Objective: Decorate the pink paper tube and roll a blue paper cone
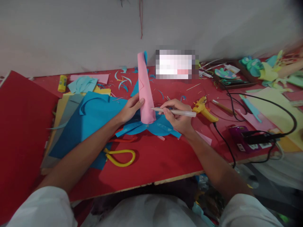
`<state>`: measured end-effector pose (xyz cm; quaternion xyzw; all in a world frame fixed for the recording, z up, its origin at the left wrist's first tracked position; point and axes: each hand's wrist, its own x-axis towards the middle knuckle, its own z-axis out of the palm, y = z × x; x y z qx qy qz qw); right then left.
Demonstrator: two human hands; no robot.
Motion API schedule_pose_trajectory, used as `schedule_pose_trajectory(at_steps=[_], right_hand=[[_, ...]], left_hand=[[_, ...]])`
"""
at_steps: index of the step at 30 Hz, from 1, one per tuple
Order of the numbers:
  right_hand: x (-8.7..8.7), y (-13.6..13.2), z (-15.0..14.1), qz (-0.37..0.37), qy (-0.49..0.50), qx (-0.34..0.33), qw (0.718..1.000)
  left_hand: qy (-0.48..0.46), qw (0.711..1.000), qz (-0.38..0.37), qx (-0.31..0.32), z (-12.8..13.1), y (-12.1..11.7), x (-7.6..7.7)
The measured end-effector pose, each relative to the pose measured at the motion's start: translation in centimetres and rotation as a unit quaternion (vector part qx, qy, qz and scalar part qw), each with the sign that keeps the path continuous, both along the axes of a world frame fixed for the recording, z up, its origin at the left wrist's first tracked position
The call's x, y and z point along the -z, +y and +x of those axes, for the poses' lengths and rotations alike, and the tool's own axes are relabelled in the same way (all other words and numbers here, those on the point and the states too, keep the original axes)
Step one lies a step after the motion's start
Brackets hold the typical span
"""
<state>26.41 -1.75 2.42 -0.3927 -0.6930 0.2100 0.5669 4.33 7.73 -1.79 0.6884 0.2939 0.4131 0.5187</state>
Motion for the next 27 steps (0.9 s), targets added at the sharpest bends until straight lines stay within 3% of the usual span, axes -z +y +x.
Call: schedule_pose_trajectory(at_steps=[14, 27], right_hand=[[0.1, -0.02, 0.22, -0.006, -0.052, -0.029, 0.998], [0.35, 0.23, 0.29, -0.022, -0.008, -0.004, 1.0]], left_hand=[[0.004, 1.0, 0.009, 0.01, -0.06, 0.1, 0.02], [0.002, 1.0, 0.006, 0.003, -0.03, 0.01, -0.08]])
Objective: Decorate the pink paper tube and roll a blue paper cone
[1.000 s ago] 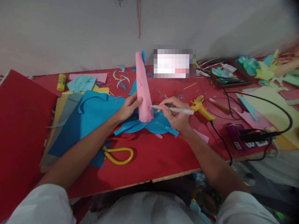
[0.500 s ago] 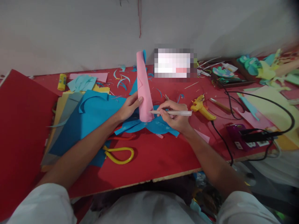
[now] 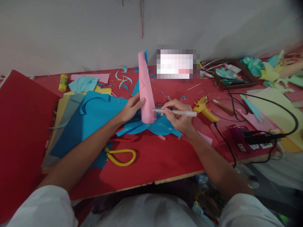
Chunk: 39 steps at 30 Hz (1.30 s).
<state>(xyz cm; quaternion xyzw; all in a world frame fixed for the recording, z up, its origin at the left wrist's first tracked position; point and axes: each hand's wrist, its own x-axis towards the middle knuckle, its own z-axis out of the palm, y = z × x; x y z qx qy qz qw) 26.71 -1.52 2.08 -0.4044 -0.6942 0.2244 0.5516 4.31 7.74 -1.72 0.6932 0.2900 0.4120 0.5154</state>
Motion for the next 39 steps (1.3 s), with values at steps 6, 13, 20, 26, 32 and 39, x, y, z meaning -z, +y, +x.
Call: schedule_pose_trajectory(at_steps=[6, 13, 20, 26, 32, 39], right_hand=[[0.06, -0.04, 0.16, 0.0, -0.009, -0.019, 1.0], [-0.3, -0.16, 0.15, -0.005, 0.018, 0.007, 1.0], [0.09, 0.06, 0.23, -0.022, -0.007, -0.017, 1.0], [-0.21, -0.06, 0.38, -0.014, -0.011, -0.02, 1.0], [-0.3, -0.02, 0.41, -0.005, -0.033, -0.016, 0.999], [-0.57, -0.16, 0.36, 0.001, -0.065, -0.057, 0.996]], left_hand=[[0.009, 1.0, -0.003, -0.003, 0.03, -0.04, -0.1], [0.002, 1.0, -0.007, -0.006, 0.09, -0.13, -0.25], [0.006, 1.0, -0.007, -0.005, 0.08, -0.18, -0.38], [0.004, 1.0, -0.009, -0.009, 0.06, -0.15, -0.31], [0.004, 1.0, -0.006, -0.008, 0.06, -0.13, -0.27], [0.004, 1.0, -0.01, -0.008, 0.06, -0.06, -0.15]])
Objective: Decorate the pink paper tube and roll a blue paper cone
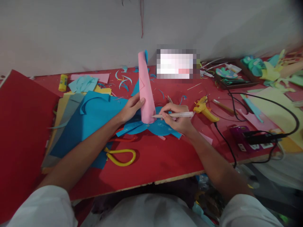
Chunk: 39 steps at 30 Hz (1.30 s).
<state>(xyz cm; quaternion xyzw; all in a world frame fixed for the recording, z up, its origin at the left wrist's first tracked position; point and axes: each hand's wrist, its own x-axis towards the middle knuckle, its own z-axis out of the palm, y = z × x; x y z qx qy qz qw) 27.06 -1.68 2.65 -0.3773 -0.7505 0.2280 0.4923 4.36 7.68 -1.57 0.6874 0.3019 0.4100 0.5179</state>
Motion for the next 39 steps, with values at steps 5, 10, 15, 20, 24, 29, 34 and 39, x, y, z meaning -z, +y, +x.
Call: schedule_pose_trajectory(at_steps=[5, 10, 15, 20, 24, 29, 34, 39], right_hand=[[0.0, 0.0, 0.2, 0.013, 0.024, 0.035, 0.999], [0.0, 0.1, 0.3, 0.01, 0.024, 0.021, 0.999], [0.0, 0.2, 0.3, 0.0, -0.002, -0.01, 1.0], [-0.1, 0.2, 0.2, -0.007, -0.008, -0.019, 1.0], [0.1, 0.3, 0.4, -0.004, 0.002, -0.016, 1.0], [0.5, 0.7, 1.4, -0.007, 0.074, 0.032, 0.997], [0.9, 1.8, 2.1, 0.019, 0.203, 0.144, 0.968], [0.9, 2.5, 1.7, 0.025, 0.245, 0.181, 0.952]], left_hand=[[-0.005, 1.0, 0.001, 0.002, 0.0, 0.0, -0.1], [-0.004, 1.0, 0.006, 0.005, 0.0, -0.1, -0.2], [-0.001, 1.0, 0.003, 0.01, 0.0, -0.1, -0.1], [-0.007, 1.0, 0.0, 0.01, 0.0, -0.1, -0.1], [-0.004, 1.0, 0.001, 0.013, 0.0, -0.1, -0.1], [0.006, 1.0, 0.005, 0.01, -0.1, -0.3, -0.5], [0.008, 0.999, 0.049, -0.019, 0.2, -0.9, -2.5], [0.009, 0.993, 0.093, -0.071, 0.5, -2.0, -4.9]])
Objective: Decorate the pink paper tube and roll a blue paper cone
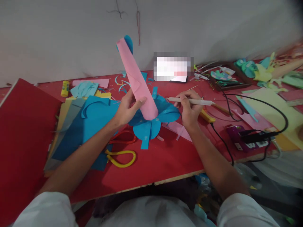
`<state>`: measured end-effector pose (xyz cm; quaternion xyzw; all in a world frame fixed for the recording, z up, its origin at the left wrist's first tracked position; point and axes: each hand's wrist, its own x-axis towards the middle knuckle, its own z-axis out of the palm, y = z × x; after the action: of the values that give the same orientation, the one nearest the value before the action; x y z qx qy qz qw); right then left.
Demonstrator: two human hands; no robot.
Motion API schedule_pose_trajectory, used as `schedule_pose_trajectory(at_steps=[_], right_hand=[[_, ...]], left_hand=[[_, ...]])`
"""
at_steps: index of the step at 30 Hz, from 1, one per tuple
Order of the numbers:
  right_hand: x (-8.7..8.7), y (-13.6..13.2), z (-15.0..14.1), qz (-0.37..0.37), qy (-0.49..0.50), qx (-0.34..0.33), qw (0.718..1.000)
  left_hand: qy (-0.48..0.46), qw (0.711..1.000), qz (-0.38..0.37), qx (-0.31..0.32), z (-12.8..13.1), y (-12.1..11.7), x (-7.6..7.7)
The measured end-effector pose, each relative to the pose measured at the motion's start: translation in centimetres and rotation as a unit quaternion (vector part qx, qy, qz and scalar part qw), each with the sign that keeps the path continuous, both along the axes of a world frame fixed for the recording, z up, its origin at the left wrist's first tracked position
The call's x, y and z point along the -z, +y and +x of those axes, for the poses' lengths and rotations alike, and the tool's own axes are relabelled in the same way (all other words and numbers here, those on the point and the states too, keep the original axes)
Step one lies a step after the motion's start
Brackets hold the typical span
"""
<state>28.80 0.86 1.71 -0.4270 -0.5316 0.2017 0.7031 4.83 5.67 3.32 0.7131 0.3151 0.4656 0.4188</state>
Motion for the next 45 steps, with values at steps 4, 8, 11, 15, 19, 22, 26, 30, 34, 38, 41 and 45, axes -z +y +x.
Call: schedule_pose_trajectory(at_steps=[4, 8, 11, 15, 19, 22, 26, 30, 34, 38, 41, 45], right_hand=[[0.0, 0.2, -0.2, -0.017, 0.0, 0.021, 1.0], [0.2, 0.2, -0.4, -0.034, -0.014, 0.043, 0.998], [0.3, 0.3, -0.7, -0.029, -0.021, 0.041, 0.998], [0.5, 0.3, -0.8, 0.013, -0.044, 0.035, 0.998], [0.4, -0.1, -0.7, 0.033, -0.112, 0.051, 0.992], [-0.1, -0.6, -0.8, 0.041, -0.151, 0.041, 0.987], [-0.5, -1.4, -1.0, 0.066, -0.189, 0.03, 0.979], [-0.5, -2.1, -1.5, 0.135, -0.287, 0.028, 0.948], [-0.3, -2.4, -1.9, 0.179, -0.351, 0.004, 0.919], [-0.4, -2.5, -2.2, 0.187, -0.357, -0.024, 0.915], [-0.6, -2.7, -2.3, 0.194, -0.374, -0.035, 0.906], [-0.5, -2.7, -2.2, 0.18, -0.378, -0.002, 0.908]], left_hand=[[0.014, 0.999, 0.022, -0.021, 0.3, 0.0, 1.0], [0.035, 0.999, 0.009, 0.018, 0.6, 0.7, 3.8], [0.056, 0.991, -0.036, 0.117, 0.5, 1.0, 4.7], [0.057, 0.979, -0.086, 0.175, 0.1, 1.1, 4.3], [0.057, 0.987, -0.09, 0.122, 0.3, 0.9, 3.9], [0.064, 0.993, -0.062, 0.073, 0.6, 0.7, 4.2], [0.082, 0.994, -0.034, 0.058, 0.9, 0.5, 4.6], [0.093, 0.995, -0.005, 0.046, 0.9, 0.5, 4.8], [0.119, 0.993, 0.003, 0.017, 0.9, 0.4, 5.0], [0.119, 0.993, -0.006, 0.012, 1.0, 0.3, 5.0], [0.115, 0.993, -0.002, 0.022, 1.0, 0.2, 5.0], [0.128, 0.992, -0.002, 0.016, 1.0, 0.2, 5.0]])
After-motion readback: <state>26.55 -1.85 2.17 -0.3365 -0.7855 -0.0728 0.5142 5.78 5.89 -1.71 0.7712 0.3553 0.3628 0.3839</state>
